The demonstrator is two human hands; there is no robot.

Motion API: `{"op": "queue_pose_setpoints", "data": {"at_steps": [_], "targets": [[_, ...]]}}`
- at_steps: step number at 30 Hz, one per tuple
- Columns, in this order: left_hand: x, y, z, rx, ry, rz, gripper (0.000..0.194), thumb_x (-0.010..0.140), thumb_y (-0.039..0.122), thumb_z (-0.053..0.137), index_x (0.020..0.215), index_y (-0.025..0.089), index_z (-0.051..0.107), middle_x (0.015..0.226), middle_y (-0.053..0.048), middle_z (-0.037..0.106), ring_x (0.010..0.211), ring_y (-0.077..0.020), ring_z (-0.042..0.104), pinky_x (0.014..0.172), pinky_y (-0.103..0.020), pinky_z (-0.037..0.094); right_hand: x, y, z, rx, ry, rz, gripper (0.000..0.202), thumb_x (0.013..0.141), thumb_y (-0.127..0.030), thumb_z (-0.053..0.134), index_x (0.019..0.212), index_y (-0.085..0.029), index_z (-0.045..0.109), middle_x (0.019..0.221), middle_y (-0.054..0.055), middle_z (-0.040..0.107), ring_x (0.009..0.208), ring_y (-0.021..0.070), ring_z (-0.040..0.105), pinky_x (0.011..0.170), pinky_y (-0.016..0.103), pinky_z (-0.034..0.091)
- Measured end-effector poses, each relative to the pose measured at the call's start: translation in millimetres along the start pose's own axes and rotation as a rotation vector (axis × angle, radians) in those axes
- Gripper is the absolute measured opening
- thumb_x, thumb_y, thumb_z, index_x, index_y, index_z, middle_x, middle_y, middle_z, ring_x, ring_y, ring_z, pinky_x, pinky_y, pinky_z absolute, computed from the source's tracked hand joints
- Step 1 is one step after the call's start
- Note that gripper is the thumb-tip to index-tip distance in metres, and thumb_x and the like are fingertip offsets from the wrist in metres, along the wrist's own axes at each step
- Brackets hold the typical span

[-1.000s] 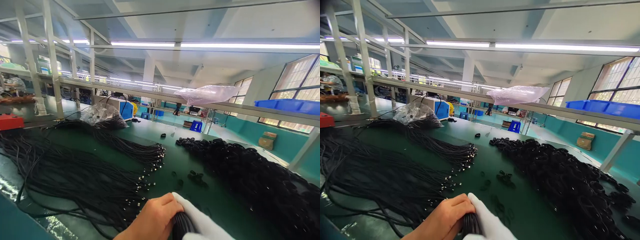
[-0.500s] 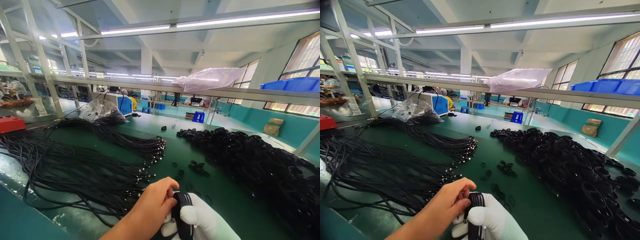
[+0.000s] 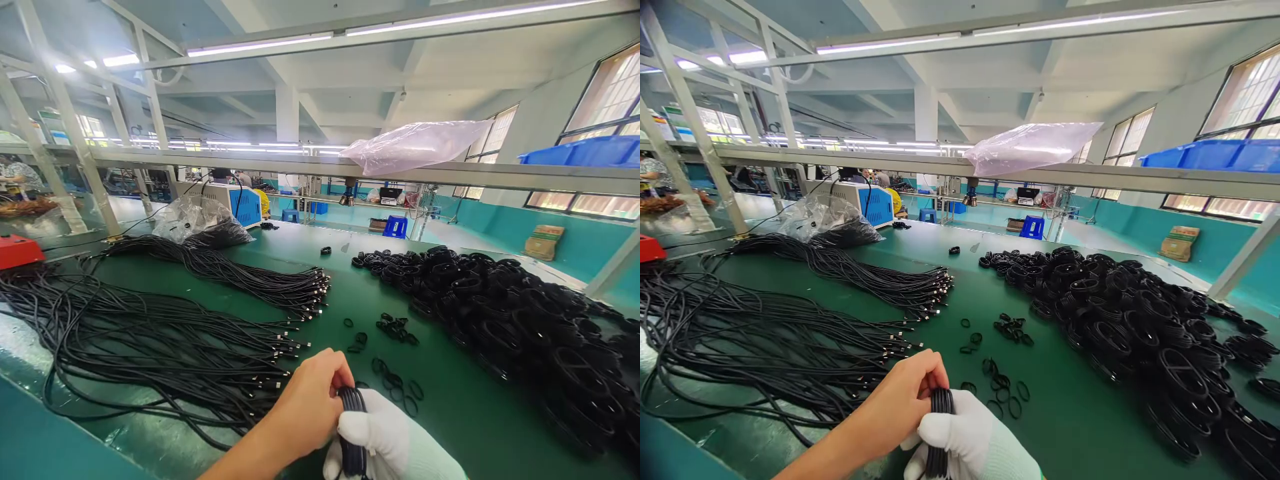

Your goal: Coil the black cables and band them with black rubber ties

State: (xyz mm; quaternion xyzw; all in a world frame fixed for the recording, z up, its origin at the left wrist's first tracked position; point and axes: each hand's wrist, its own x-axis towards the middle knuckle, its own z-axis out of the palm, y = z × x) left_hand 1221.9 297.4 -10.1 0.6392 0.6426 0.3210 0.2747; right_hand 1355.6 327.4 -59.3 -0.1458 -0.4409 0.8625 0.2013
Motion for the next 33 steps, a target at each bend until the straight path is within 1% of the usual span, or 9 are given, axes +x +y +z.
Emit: {"op": "queue_pose_setpoints", "data": {"at_steps": [4, 7, 9, 11, 14, 18, 22, 26, 33], "targets": [[-0.2, -1.4, -5.4, -0.005, -0.008, 0.014, 0.019, 0.058, 0.005, 0.050, 0.067, 0.021, 0.054, 0.065, 0.005, 0.049, 0.060, -0.0127, 0.045, 0.053, -0.023, 0.031, 0.3, 4.9, -7.5, -0.056, 0.049, 0.015, 0.039, 0.067, -0.040, 0.073, 0.079, -0.004, 0.068, 0.057, 0.006, 0.061, 0.046, 0.0084, 0.055, 0.041, 0.015, 0.045], [-9.5, -5.5, -6.3, -0.013, 0.030, 0.016, 0.016, 0.064, 0.011, 0.052, 0.075, 0.021, 0.057, 0.074, 0.003, 0.054, 0.070, -0.0154, 0.049, 0.062, -0.025, 0.036, 0.9, 7.9, -12.2, 0.073, 0.097, -0.037, 0.037, 0.072, -0.041, 0.069, 0.091, -0.008, 0.066, 0.068, 0.006, 0.061, 0.055, 0.0120, 0.057, 0.051, 0.025, 0.051], [-18.5, -11.1, -0.4, 0.014, 0.024, 0.063, 0.013, 0.064, 0.013, 0.057, 0.074, 0.021, 0.056, 0.079, 0.001, 0.056, 0.078, -0.0178, 0.049, 0.072, -0.029, 0.038, 1.8, 7.4, -9.4, 0.143, 0.091, -0.078, 0.033, 0.073, -0.038, 0.069, 0.092, -0.011, 0.065, 0.075, 0.005, 0.060, 0.062, 0.0131, 0.058, 0.061, 0.031, 0.052], [-26.4, -18.0, 9.7, 0.087, -0.012, 0.149, 0.012, 0.062, 0.013, 0.063, 0.068, 0.020, 0.056, 0.078, 0.000, 0.058, 0.081, -0.0200, 0.049, 0.076, -0.032, 0.036, 3.0, 5.0, -3.2, 0.159, 0.046, -0.153, 0.025, 0.073, -0.034, 0.069, 0.080, -0.010, 0.065, 0.074, 0.004, 0.059, 0.064, 0.0126, 0.058, 0.067, 0.030, 0.050], [-32.3, -24.7, 20.0, 0.207, -0.022, 0.260, 0.014, 0.065, 0.015, 0.067, 0.060, 0.019, 0.055, 0.070, -0.001, 0.060, 0.078, -0.0217, 0.048, 0.075, -0.035, 0.035, 3.5, 1.2, 1.7, 0.175, -0.007, -0.222, 0.024, 0.073, -0.031, 0.068, 0.070, -0.008, 0.063, 0.063, 0.003, 0.057, 0.060, 0.0116, 0.056, 0.062, 0.025, 0.046], [-26.6, -19.6, 4.7, 0.023, -0.049, 0.199, 0.006, 0.070, 0.017, 0.063, 0.074, 0.020, 0.060, 0.078, 0.000, 0.061, 0.078, -0.0191, 0.051, 0.072, -0.031, 0.038, -0.6, 3.2, -9.3, 0.238, 0.046, -0.070, 0.033, 0.072, -0.035, 0.070, 0.090, -0.008, 0.065, 0.074, 0.007, 0.063, 0.067, 0.0162, 0.062, 0.058, 0.027, 0.051], [-12.0, -12.3, -13.0, -0.051, -0.032, 0.074, 0.018, 0.071, 0.014, 0.052, 0.086, 0.020, 0.060, 0.077, 0.003, 0.058, 0.068, -0.0142, 0.050, 0.061, -0.024, 0.039, -4.0, 11.9, -17.0, 0.205, 0.045, 0.032, 0.035, 0.072, -0.030, 0.072, 0.098, -0.007, 0.063, 0.082, 0.011, 0.065, 0.072, 0.0211, 0.066, 0.058, 0.037, 0.057], [-4.1, -11.9, -5.4, 0.048, -0.066, 0.094, 0.019, 0.063, 0.007, 0.049, 0.072, 0.020, 0.058, 0.068, 0.005, 0.054, 0.060, -0.0124, 0.048, 0.053, -0.022, 0.035, -3.3, 16.3, -13.4, 0.095, 0.067, 0.030, 0.033, 0.069, -0.030, 0.074, 0.084, -0.002, 0.066, 0.077, 0.013, 0.065, 0.058, 0.0160, 0.064, 0.049, 0.029, 0.056], [-7.5, -13.6, 11.7, 0.084, 0.086, 0.088, 0.024, 0.062, 0.000, 0.043, 0.066, 0.020, 0.056, 0.067, 0.002, 0.054, 0.061, -0.0135, 0.051, 0.056, -0.024, 0.036, -6.2, 3.6, -0.7, 0.033, 0.121, 0.099, 0.034, 0.057, -0.026, 0.078, 0.082, -0.008, 0.065, 0.058, 0.005, 0.062, 0.050, 0.0099, 0.060, 0.045, 0.015, 0.049]]}}
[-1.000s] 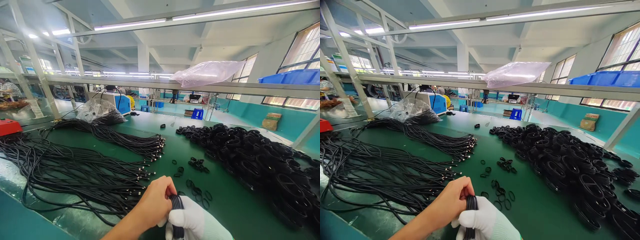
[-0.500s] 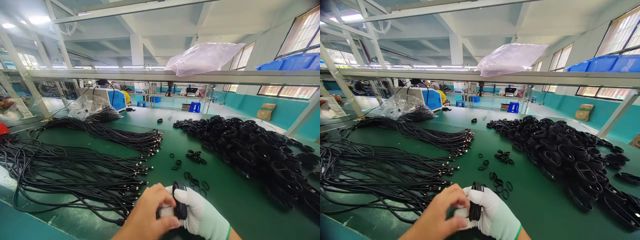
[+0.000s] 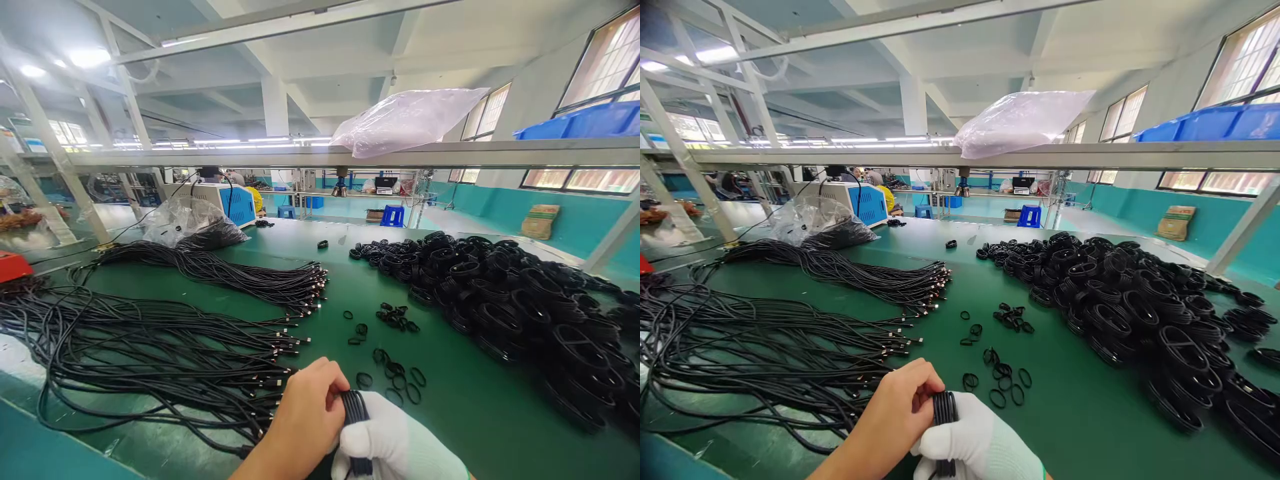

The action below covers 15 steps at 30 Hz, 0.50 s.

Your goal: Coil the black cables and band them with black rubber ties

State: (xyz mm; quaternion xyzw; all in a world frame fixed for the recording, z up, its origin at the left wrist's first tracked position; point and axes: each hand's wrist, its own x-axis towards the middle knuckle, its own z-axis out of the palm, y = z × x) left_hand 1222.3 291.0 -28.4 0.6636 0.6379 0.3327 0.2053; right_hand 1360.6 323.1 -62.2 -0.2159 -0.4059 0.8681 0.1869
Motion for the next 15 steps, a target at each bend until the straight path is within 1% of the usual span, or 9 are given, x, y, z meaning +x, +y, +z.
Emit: {"op": "queue_pose_setpoints", "data": {"at_steps": [3, 8, 12, 15], "targets": [[0.0, -2.1, 5.4, -0.039, 0.044, -0.043, 0.024, 0.061, -0.001, 0.043, 0.064, 0.020, 0.053, 0.066, 0.002, 0.054, 0.059, -0.0133, 0.052, 0.055, -0.023, 0.037, -0.8, 0.7, 1.8, 0.008, 0.032, 0.004, 0.027, 0.060, -0.020, 0.073, 0.084, -0.009, 0.064, 0.060, 0.004, 0.062, 0.051, 0.0098, 0.059, 0.047, 0.017, 0.050], [-3.0, -6.8, 14.9, -0.085, 0.086, -0.087, 0.021, 0.061, 0.002, 0.044, 0.063, 0.020, 0.053, 0.063, 0.003, 0.055, 0.058, -0.0138, 0.053, 0.053, -0.023, 0.039, 3.8, 8.2, -4.4, 0.022, -0.013, -0.041, 0.034, 0.064, -0.020, 0.074, 0.094, -0.008, 0.064, 0.068, 0.007, 0.063, 0.060, 0.0136, 0.062, 0.050, 0.022, 0.055], [-1.8, -9.3, 18.4, -0.120, 0.086, -0.118, 0.018, 0.063, 0.005, 0.045, 0.065, 0.020, 0.055, 0.062, 0.002, 0.057, 0.057, -0.0138, 0.054, 0.052, -0.023, 0.040, 5.0, 9.0, -5.5, 0.018, -0.018, -0.070, 0.028, 0.064, -0.016, 0.073, 0.090, -0.006, 0.066, 0.069, 0.007, 0.062, 0.065, 0.0158, 0.063, 0.050, 0.026, 0.057], [2.8, -7.3, 16.5, -0.127, 0.067, -0.130, 0.018, 0.063, 0.005, 0.046, 0.063, 0.020, 0.055, 0.058, 0.003, 0.057, 0.055, -0.0134, 0.053, 0.051, -0.023, 0.040, 3.9, 6.8, -6.5, 0.026, -0.026, -0.089, 0.025, 0.066, -0.017, 0.072, 0.088, -0.006, 0.067, 0.073, 0.009, 0.062, 0.066, 0.0155, 0.063, 0.052, 0.027, 0.058]]}}
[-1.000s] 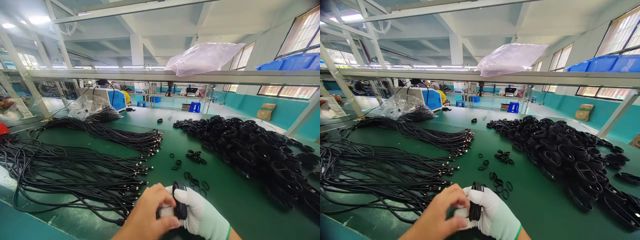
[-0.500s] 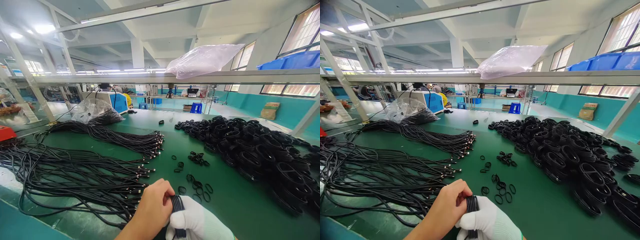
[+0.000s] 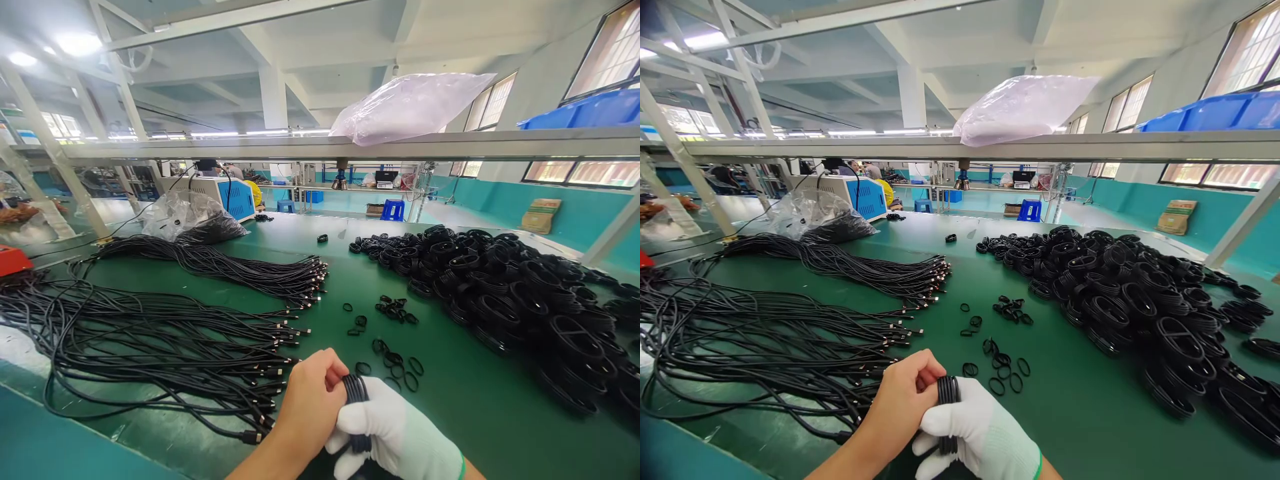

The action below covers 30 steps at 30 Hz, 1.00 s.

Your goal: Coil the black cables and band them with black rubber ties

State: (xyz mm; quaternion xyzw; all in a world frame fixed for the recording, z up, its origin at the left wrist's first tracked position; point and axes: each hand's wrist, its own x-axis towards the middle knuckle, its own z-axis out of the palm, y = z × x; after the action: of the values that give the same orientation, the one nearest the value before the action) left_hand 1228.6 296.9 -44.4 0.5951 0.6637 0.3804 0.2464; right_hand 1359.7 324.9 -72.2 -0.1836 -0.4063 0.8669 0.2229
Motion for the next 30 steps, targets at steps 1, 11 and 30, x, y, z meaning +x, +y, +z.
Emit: {"op": "queue_pose_setpoints", "data": {"at_steps": [1, 11, 30], "targets": [[1.2, 1.9, -1.1, 0.006, -0.009, 0.006, 0.018, 0.062, 0.004, 0.046, 0.063, 0.020, 0.055, 0.057, 0.004, 0.056, 0.055, -0.0133, 0.052, 0.051, -0.023, 0.039, -0.4, -0.6, -0.9, 0.009, -0.010, 0.000, 0.025, 0.067, -0.018, 0.072, 0.088, -0.006, 0.067, 0.074, 0.009, 0.062, 0.065, 0.0151, 0.063, 0.053, 0.027, 0.058], [-0.9, 3.1, 0.2, 0.001, 0.011, 0.003, 0.021, 0.062, 0.002, 0.045, 0.063, 0.020, 0.055, 0.060, 0.004, 0.055, 0.055, -0.0125, 0.052, 0.051, -0.022, 0.040, -2.5, -3.6, 0.6, -0.030, -0.002, -0.007, 0.027, 0.067, -0.019, 0.073, 0.089, -0.007, 0.065, 0.075, 0.008, 0.062, 0.070, 0.0163, 0.062, 0.053, 0.027, 0.058], [44.3, -0.5, -24.8, 0.336, -0.262, 0.214, 0.014, 0.069, 0.010, 0.052, 0.065, 0.022, 0.059, 0.070, 0.003, 0.058, 0.065, -0.0157, 0.054, 0.058, -0.024, 0.036, -32.9, -65.4, -42.3, 0.184, 0.403, -0.211, 0.043, 0.064, -0.028, 0.079, 0.101, -0.016, 0.061, 0.087, 0.006, 0.071, 0.097, 0.0335, 0.065, 0.063, 0.037, 0.058]]}}
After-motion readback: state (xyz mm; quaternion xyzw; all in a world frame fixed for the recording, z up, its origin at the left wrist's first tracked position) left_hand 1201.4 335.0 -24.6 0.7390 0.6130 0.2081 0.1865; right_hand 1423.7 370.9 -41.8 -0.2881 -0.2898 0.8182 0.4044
